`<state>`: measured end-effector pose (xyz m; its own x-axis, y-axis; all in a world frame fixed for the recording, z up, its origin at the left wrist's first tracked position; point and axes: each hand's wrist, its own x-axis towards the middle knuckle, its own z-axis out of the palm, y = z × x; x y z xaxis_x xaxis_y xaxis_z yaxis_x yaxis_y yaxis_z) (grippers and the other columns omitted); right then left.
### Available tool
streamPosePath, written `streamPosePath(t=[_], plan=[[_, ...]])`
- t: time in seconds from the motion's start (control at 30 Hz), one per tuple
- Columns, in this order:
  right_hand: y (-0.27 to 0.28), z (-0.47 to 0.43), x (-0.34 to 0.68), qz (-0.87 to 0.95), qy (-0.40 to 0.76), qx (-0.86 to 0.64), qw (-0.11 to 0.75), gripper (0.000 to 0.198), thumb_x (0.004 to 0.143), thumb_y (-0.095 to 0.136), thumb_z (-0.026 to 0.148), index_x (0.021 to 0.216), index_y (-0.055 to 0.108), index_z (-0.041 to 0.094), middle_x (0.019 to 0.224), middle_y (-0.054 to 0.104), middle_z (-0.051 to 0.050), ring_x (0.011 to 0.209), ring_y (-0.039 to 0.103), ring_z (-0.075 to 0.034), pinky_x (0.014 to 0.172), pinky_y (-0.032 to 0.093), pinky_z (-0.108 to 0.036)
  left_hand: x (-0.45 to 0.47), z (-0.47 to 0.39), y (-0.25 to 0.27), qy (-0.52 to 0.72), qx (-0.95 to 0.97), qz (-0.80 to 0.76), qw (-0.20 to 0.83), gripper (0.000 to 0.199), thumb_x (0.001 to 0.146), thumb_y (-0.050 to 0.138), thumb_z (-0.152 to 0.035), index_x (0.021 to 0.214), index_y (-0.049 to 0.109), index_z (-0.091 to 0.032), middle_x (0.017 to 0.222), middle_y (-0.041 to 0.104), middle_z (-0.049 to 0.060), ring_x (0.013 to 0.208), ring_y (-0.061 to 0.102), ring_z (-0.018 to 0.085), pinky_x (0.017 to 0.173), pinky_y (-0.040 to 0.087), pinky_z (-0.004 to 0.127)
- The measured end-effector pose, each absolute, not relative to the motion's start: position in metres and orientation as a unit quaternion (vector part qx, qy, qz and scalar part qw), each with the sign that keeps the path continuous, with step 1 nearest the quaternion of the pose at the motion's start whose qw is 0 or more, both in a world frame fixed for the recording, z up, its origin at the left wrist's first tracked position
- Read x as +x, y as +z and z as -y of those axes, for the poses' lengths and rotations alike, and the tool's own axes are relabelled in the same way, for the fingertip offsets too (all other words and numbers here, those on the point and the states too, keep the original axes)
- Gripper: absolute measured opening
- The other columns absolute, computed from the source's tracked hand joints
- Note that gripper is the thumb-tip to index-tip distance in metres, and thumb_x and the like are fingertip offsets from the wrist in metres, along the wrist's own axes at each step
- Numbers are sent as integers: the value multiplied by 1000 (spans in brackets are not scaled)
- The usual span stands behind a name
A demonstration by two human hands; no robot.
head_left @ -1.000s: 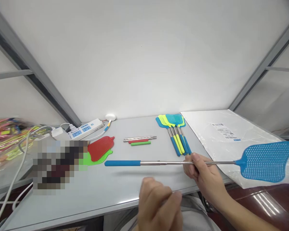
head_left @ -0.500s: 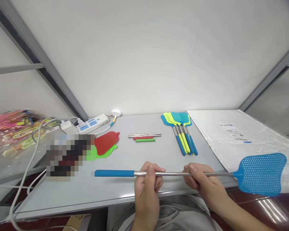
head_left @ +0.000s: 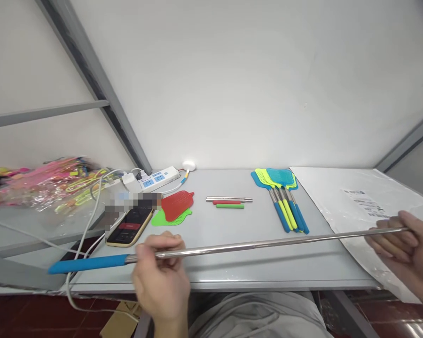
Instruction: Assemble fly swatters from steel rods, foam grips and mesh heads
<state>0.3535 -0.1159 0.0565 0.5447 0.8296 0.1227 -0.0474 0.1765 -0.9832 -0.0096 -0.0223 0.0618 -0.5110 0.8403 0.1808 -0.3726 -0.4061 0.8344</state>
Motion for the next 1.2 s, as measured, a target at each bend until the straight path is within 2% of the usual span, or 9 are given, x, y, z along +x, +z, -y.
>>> streamPosePath(t=[0.13, 0.27, 0.43, 0.53, 0.67, 0.83, 1.07, 1.2], plan=[[65, 104, 334, 275, 335, -518, 738, 44, 95, 51, 50, 60, 41, 26, 55, 23, 3, 45, 22, -10, 49, 14, -44, 11, 34, 47, 690, 394, -392, 464, 48, 93, 47, -51, 61, 58, -17, 58, 41, -1, 54, 35, 11, 49, 28, 24], [66, 86, 291, 302, 391, -502, 710, 46, 94, 54, 46, 57, 41, 22, 57, 28, 3, 47, 25, -9, 50, 13, -41, 29, 44, 41, 577, 437, -430, 540, 53, 93, 46, -59, 59, 46, -19, 58, 38, -2, 57, 34, 12, 54, 28, 26], [62, 64, 248, 362, 431, -474, 677, 52, 93, 54, 49, 51, 40, 21, 51, 29, 3, 50, 29, -12, 50, 19, -34, 46, 53, 36, 521, 432, -400, 618, 56, 90, 42, -67, 58, 36, -21, 58, 30, -3, 55, 28, 12, 54, 24, 27], [55, 60, 239, 393, 439, -466, 661, 53, 93, 53, 51, 51, 39, 22, 51, 28, 3, 51, 28, -13, 50, 20, -33, 45, 53, 35, 534, 416, -400, 618, 55, 90, 45, -63, 56, 33, -21, 58, 28, -3, 55, 26, 12, 53, 24, 28], [46, 71, 242, 399, 429, -488, 647, 51, 92, 57, 48, 52, 37, 22, 54, 27, 3, 55, 27, -14, 53, 23, -32, 27, 43, 40, 606, 356, -405, 584, 51, 91, 49, -49, 53, 28, -22, 55, 24, -4, 54, 25, 12, 53, 27, 27], [51, 87, 252, 384, 434, -508, 638, 51, 88, 62, 47, 53, 34, 22, 57, 21, 5, 54, 21, -14, 51, 20, -31, 8, 37, 49, 650, 366, -339, 572, 49, 94, 48, -40, 51, 32, -21, 53, 25, -4, 53, 26, 12, 51, 29, 27], [53, 79, 260, 371, 480, -495, 622, 48, 89, 61, 48, 56, 39, 21, 55, 25, 5, 50, 24, -11, 49, 17, -30, 28, 40, 44, 657, 316, -323, 603, 48, 95, 49, -50, 61, 42, -18, 62, 34, -4, 51, 28, 8, 47, 23, 24], [42, 77, 257, 390, 489, -478, 616, 42, 93, 58, 43, 62, 41, 21, 56, 27, 6, 51, 23, -10, 50, 17, -29, 43, 41, 38, 641, 312, -362, 601, 41, 94, 52, -50, 69, 48, -17, 65, 40, -4, 50, 33, 6, 48, 27, 22]])
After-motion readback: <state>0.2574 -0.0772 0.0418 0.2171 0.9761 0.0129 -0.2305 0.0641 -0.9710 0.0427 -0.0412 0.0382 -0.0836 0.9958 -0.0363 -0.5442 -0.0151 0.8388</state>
